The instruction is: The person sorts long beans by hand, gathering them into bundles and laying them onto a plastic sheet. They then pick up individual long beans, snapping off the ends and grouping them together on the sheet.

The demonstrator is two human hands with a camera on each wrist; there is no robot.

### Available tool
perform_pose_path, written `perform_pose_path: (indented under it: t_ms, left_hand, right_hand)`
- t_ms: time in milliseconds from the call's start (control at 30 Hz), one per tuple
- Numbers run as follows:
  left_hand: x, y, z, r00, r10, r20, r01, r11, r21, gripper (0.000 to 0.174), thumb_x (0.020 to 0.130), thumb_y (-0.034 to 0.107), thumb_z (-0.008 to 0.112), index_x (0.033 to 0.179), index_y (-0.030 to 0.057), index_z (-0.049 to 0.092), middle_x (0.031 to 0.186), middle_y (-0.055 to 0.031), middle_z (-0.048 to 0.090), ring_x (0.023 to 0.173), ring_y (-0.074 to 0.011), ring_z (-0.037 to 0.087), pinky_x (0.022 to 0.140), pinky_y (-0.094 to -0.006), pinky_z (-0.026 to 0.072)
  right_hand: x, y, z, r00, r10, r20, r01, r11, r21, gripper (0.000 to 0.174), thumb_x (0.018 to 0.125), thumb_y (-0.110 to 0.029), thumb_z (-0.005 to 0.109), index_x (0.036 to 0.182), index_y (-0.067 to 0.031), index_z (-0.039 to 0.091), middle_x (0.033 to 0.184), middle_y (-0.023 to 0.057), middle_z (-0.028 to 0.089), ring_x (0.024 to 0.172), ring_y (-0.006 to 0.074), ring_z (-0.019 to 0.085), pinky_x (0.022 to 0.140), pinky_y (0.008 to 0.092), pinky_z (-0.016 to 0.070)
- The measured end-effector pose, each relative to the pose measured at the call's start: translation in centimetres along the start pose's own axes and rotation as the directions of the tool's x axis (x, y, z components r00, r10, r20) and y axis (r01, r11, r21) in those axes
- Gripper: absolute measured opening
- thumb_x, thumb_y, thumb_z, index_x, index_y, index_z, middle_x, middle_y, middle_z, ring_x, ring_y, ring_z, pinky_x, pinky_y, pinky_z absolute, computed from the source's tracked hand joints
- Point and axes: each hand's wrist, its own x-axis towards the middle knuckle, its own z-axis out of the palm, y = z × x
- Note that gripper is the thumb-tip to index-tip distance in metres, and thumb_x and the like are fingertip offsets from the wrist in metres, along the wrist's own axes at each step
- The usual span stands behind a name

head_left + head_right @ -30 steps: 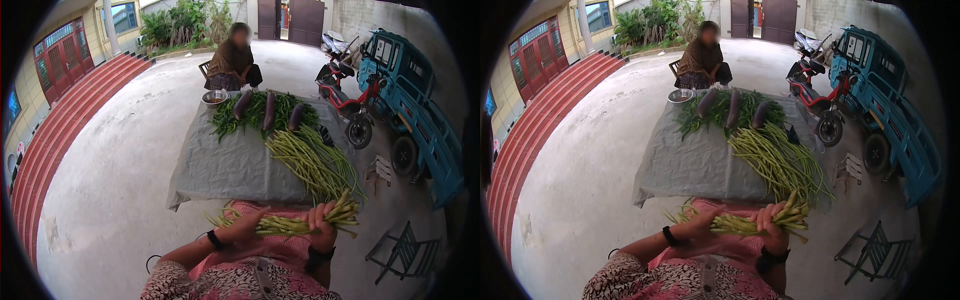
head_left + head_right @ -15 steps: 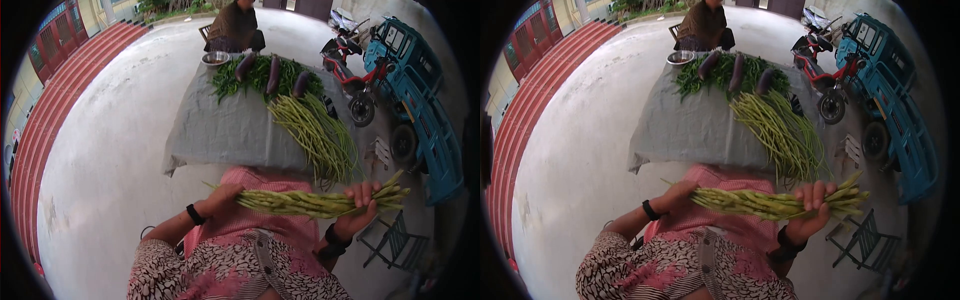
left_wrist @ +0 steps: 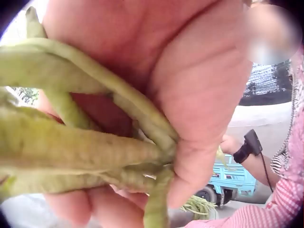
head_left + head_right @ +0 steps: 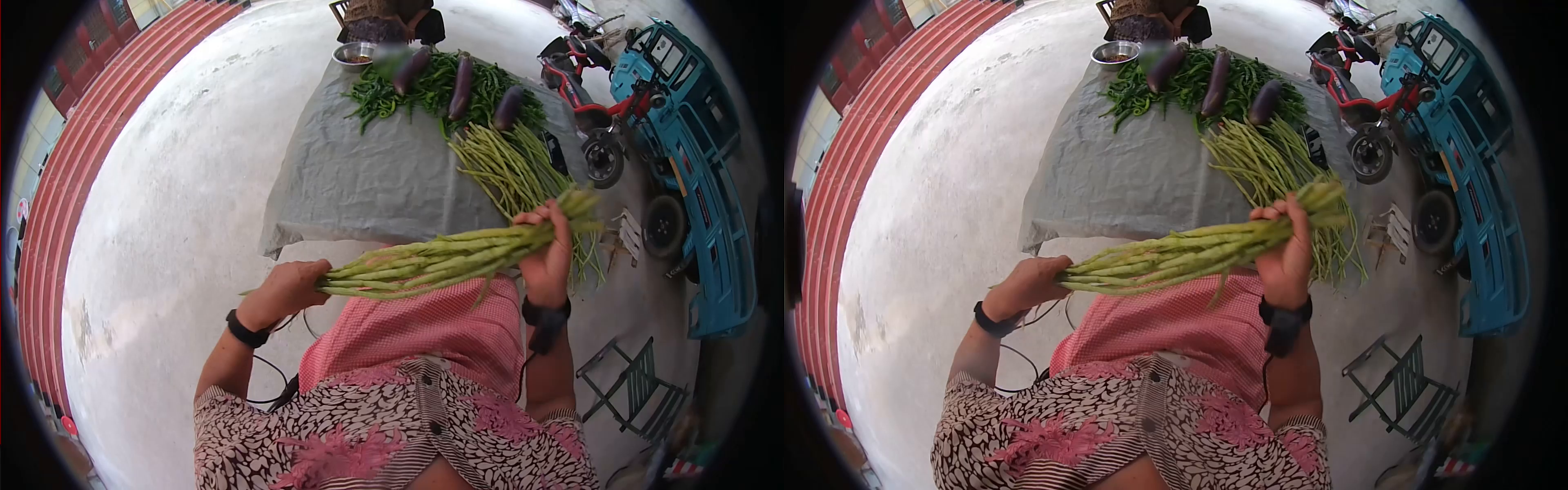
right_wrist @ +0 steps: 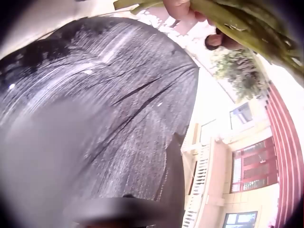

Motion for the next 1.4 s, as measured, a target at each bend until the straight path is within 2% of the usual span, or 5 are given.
perform_pose_path:
  t_ms: [567,700,1000,1233,1400]
  left_hand:
    - [8.2,-10.4,-7.8,0.862,-0.062,-0.503,0.191,0.959,0.21,0.056,0.069,0.001,0.072,0.121,0.0111,0.056,0.104,-0.0111,0.064,0.095,-0.0297,0.064,0.076,-0.0357,0.0517]
    - [13.1,-13.8,-3.8,0.922,-0.173,-0.347,0.318,0.85,0.42,0.095,0.064,0.021,0.083,0.145,0.0166,0.035,0.14,-0.02,0.042,0.133,-0.0412,0.035,0.107,-0.0489,0.0327]
    - [21.6,-4.3,2.2,0.968,0.09,-0.236,-0.03,0.968,0.249,0.095,0.066,0.026,0.081,0.146,0.0105,0.032,0.148,-0.0164,0.034,0.141,-0.037,0.024,0.113,-0.055,0.0215]
    - [31.2,-1.4,9.3,0.855,0.236,-0.463,-0.162,0.967,0.194,0.073,0.075,0.01,0.062,0.142,0.0074,0.035,0.122,-0.0139,0.055,0.121,-0.0326,0.049,0.101,-0.0491,0.0336]
    - [35.4,-3.1,8.1,0.833,0.199,-0.517,-0.052,0.958,0.283,0.06,0.075,0.008,0.058,0.134,0.0081,0.044,0.09,-0.0072,0.059,0.088,-0.0271,0.058,0.08,-0.04,0.0419]
  right_hand:
    - [14.9,11.4,-0.6,0.982,0.136,0.133,-0.129,0.99,-0.064,0.013,0.091,-0.019,0.066,0.101,-0.0114,0.061,0.098,0.0017,0.063,0.094,0.0165,0.057,0.094,0.0378,0.0451]
    - [17.8,15.8,-6.1,0.969,0.231,-0.09,-0.244,0.951,-0.192,0.028,0.09,-0.02,0.067,0.116,-0.0111,0.061,0.118,0.001,0.057,0.107,0.0171,0.052,0.096,0.0357,0.0406]
    - [17.6,17.5,-9.1,0.9,0.344,-0.268,-0.362,0.932,-0.016,0.023,0.09,-0.016,0.065,0.112,-0.0111,0.062,0.113,0.0023,0.062,0.11,0.022,0.055,0.099,0.0402,0.0418]
    - [17.5,17.2,-7.7,0.903,0.392,-0.178,-0.388,0.92,0.057,0.031,0.089,-0.012,0.065,0.119,-0.009,0.057,0.116,0.0034,0.058,0.111,0.0187,0.052,0.101,0.0344,0.0383]
    - [13.9,13.5,-6.1,0.933,0.274,-0.231,-0.358,0.762,-0.54,0.04,0.093,-0.008,0.05,0.133,-0.0028,0.044,0.122,0.0092,0.056,0.117,0.0199,0.05,0.105,0.0387,0.0369]
